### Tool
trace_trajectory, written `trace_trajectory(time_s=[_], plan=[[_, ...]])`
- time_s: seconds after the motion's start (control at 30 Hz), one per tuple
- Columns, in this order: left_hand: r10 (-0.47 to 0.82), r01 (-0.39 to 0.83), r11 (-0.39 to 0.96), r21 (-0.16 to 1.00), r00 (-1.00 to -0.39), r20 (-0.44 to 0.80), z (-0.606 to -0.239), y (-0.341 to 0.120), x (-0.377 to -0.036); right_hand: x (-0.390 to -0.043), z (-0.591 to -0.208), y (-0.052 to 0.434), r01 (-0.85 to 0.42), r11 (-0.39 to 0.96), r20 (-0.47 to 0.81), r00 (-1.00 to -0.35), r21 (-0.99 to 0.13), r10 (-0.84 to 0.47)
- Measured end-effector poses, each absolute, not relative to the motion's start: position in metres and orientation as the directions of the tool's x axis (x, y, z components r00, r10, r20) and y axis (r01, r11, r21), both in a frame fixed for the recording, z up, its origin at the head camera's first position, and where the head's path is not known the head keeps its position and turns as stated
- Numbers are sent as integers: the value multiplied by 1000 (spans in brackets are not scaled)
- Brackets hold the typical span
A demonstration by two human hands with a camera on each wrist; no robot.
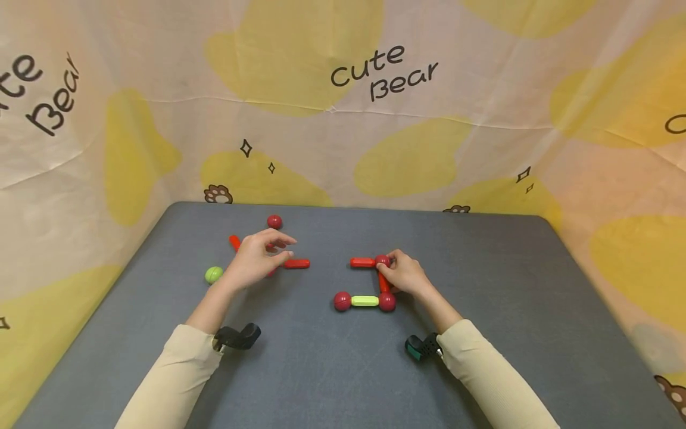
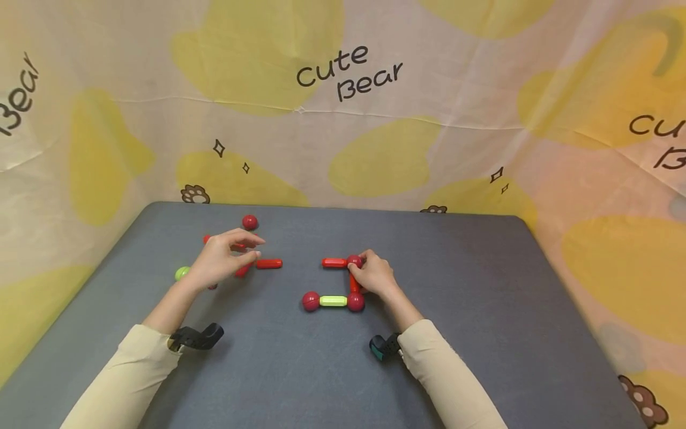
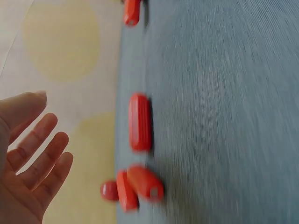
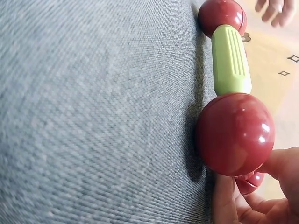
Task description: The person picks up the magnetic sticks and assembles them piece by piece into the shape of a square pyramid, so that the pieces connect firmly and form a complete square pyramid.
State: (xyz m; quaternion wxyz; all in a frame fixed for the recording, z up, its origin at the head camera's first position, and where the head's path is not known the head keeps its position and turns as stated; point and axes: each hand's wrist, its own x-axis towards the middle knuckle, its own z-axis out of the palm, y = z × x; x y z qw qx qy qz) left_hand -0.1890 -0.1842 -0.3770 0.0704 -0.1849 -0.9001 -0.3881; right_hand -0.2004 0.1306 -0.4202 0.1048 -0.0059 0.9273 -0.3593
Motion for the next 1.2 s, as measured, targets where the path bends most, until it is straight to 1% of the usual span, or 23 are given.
trace_trajectory(time_s=[0.13,0.2,0.33,0.47,0.67,0.77,0.9,1.1,1.2], plan=[[180,338,649,681,-939,295,-377,-212,-180,-200,-420,130,78,730,-201,-976,-679,-83],[124,295,665,686,-949,288,-378,-226,-177,-200,-420,130,80,725,-201,-976,-684,-82],[44,202,693,692,-970,239,-384,-253,-170,-200,-421,131,77,724,-196,-977,-686,-82],[9,138,721,679,-982,189,-392,-276,-163,-200,-421,131,79,730,-195,-978,-679,-76],[4,104,752,650,-988,154,-403,-301,-155,-200,-422,131,75,720,-195,-977,-689,-84],[16,112,751,651,-988,152,-409,-308,-155,-200,-422,130,81,716,-199,-976,-693,-82],[42,127,753,645,-988,145,-416,-314,-155,-200,-422,130,79,726,-196,-977,-683,-79],[54,101,767,634,-994,93,-421,-319,-154,-201,-422,130,68,745,-188,-979,-664,-78],[50,101,769,631,-994,98,-424,-319,-154,-201,-422,131,75,744,-195,-978,-664,-75]])
